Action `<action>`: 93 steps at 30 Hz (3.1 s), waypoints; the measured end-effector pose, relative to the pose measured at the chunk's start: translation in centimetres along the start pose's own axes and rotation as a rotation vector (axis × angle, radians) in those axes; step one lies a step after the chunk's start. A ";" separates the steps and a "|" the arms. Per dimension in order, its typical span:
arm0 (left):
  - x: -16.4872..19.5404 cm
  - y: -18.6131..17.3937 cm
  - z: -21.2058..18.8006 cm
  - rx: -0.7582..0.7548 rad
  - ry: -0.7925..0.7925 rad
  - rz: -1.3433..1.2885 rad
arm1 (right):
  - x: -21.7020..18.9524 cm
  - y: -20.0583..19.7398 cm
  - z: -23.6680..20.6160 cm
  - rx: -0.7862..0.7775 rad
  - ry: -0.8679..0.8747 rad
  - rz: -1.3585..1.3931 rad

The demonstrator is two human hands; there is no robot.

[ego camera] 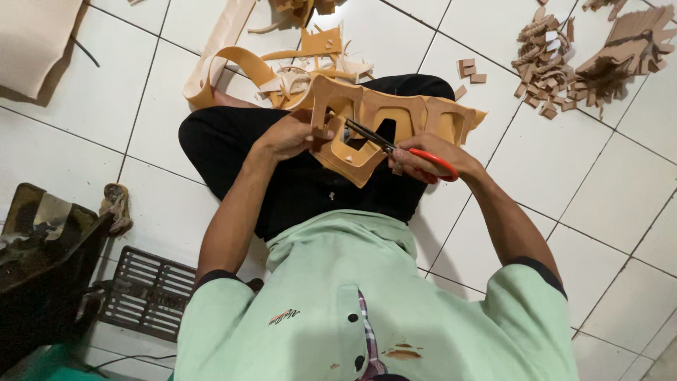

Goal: The person sits on a tiled floor and uses red-handled shears to cut a long, pre-shaped piece of tan leather. They trim the edges and cut out internal sections, creating small offcuts that accumulate on the floor. The person occasionally rotates the leather to access different areas while continuing to cut.

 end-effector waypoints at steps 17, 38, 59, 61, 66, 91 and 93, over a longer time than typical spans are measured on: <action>-0.6 -2.7 -4.7 0.289 0.441 -0.537 | 3.8 0.7 2.1 0.415 -0.235 0.230; 4.1 2.1 -6.1 0.507 0.795 -0.361 | -1.8 9.0 4.7 0.380 -0.337 0.567; 5.6 3.1 -7.7 0.378 0.674 -0.247 | 0.1 8.1 2.7 0.251 -0.256 0.450; 5.1 3.4 -7.4 0.443 0.682 -0.192 | 0.2 8.5 3.0 0.281 -0.239 0.455; 3.7 4.9 -6.7 0.382 0.646 -0.200 | -1.1 8.1 3.3 0.373 -0.475 0.388; 5.2 5.4 -6.3 0.254 0.497 -0.434 | -2.2 8.1 2.4 0.324 -0.398 0.634; 5.8 5.2 -6.9 0.273 0.495 -0.295 | -2.5 7.9 1.9 0.276 -0.441 0.574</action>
Point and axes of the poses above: each hand's wrist, its own z-axis towards the middle knuckle, its own y-axis out of the palm, x = y × z, the point moved 6 cm from there along z, towards the middle knuckle
